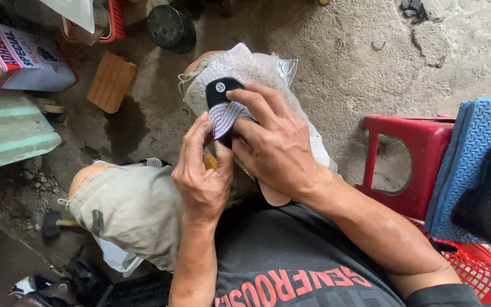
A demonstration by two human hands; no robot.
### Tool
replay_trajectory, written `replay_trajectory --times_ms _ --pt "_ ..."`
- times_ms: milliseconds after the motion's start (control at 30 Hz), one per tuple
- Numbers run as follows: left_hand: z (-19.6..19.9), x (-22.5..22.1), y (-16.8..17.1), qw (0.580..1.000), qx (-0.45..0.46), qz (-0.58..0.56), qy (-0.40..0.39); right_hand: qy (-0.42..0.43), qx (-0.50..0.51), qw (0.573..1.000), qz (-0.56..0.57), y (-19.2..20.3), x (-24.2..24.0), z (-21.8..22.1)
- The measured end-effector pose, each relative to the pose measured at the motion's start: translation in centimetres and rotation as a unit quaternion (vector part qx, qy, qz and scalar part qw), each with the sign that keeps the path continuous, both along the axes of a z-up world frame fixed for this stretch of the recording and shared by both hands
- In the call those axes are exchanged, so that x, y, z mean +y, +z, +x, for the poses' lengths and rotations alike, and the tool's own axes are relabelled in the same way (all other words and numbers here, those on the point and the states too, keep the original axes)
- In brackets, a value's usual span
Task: Adjusting and fitting a decorative strap onto a sandal sole in a shoe repair shop.
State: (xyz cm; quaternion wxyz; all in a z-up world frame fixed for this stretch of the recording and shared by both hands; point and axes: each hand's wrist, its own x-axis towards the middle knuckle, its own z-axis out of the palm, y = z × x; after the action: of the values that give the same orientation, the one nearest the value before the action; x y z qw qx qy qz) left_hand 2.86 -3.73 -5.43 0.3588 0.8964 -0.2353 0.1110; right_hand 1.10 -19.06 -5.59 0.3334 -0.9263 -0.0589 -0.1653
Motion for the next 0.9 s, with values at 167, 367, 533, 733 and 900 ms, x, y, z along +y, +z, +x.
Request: replay_trajectory --times_ms 167,367,533,733,900 --pt "0.3 0.2 0.6 0.999 0.011 -0.027 -0.018 0.006 -0.018 1.000 -0.017 -0.1 -0.4 0.2" --pt "0.2 0.5 0.2 1.000 -0.003 -0.011 -0.027 0.010 -0.015 1.000 0.003 0.2 -0.4 0.1" --pt "0.1 0.3 -0.3 0.999 -0.026 0.016 -0.034 -0.010 0.003 0.999 -0.042 0.5 -0.2 0.0" --pt "0.4 0.2 -0.1 0.999 -0.008 0.032 -0.037 0.018 -0.024 0.999 -0.044 0.5 -0.5 0.2" --pt "0.8 0.2 -0.1 0.992 -0.082 0.079 -0.055 0.081 0.031 0.996 0.006 0.4 -1.4 0.3"
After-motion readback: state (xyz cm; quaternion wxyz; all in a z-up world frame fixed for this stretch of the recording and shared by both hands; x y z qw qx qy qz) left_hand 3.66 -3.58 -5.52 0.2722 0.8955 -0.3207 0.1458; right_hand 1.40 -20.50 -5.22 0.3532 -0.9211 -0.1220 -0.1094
